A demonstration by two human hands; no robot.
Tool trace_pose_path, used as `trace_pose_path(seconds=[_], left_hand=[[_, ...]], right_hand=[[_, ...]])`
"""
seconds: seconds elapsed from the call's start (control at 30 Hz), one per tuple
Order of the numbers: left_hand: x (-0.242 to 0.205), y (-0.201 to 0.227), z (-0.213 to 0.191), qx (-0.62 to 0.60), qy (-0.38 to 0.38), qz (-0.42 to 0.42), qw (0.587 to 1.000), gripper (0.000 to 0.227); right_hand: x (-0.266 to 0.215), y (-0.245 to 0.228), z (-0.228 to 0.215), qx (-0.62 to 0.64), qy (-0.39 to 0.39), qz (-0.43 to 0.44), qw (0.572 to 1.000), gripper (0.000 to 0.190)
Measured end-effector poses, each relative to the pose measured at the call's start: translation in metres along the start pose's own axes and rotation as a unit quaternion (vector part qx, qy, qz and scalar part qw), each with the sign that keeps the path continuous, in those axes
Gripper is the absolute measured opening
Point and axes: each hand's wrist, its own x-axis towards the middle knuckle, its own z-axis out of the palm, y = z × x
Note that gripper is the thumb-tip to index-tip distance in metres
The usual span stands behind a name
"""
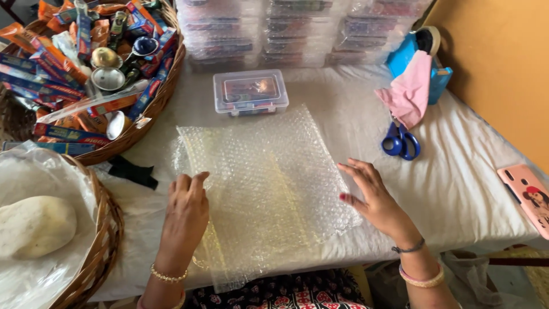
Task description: Packing small items into plastic containers and wrapping them with bubble wrap.
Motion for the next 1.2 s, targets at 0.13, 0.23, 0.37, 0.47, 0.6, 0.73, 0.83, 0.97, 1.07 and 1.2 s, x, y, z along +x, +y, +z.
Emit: trace_pose_path(seconds=[0.13,0.23,0.37,0.47,0.6,0.73,0.83,0.97,1.07,1.2], left_hand=[[0.0,-0.002,-0.001,0.001,0.002,0.003,1.0,0.04],[0.002,0.003,-0.002,-0.02,-0.006,-0.017,1.0,0.036],[0.004,0.01,-0.004,0.004,-0.005,-0.018,1.0,0.039],[0.004,0.007,0.002,0.026,0.008,-0.016,1.0,0.038],[0.004,-0.001,0.006,-0.009,0.048,0.0,0.999,0.034],[0.002,-0.001,-0.005,-0.013,0.054,-0.02,0.998,0.034],[0.0,0.0,-0.009,-0.018,0.069,-0.011,0.997,0.037],[0.0,0.006,-0.017,-0.048,0.048,-0.034,0.997,0.038],[-0.003,0.008,-0.018,-0.061,0.0,-0.073,0.995,0.038],[-0.011,0.004,-0.013,0.004,-0.011,-0.071,0.997,0.039]], right_hand=[[-0.024,-0.002,-0.014,0.067,-0.047,-0.015,0.997,0.08],[-0.04,0.004,-0.007,0.075,-0.06,-0.012,0.995,0.091],[-0.048,0.008,0.009,0.03,0.033,0.023,0.999,0.069],[-0.041,-0.007,0.009,0.031,0.093,0.034,0.995,0.056],[-0.034,-0.016,0.016,0.033,0.145,0.09,0.985,0.047],[-0.036,-0.02,0.021,-0.013,0.152,0.093,0.984,0.041],[-0.035,-0.03,0.019,-0.065,0.157,0.086,0.982,0.038],[-0.035,-0.033,0.02,-0.086,0.141,0.126,0.978,0.036],[-0.038,-0.026,0.023,-0.101,0.135,0.128,0.977,0.039],[-0.04,-0.018,0.014,-0.08,0.095,0.099,0.987,0.046]])
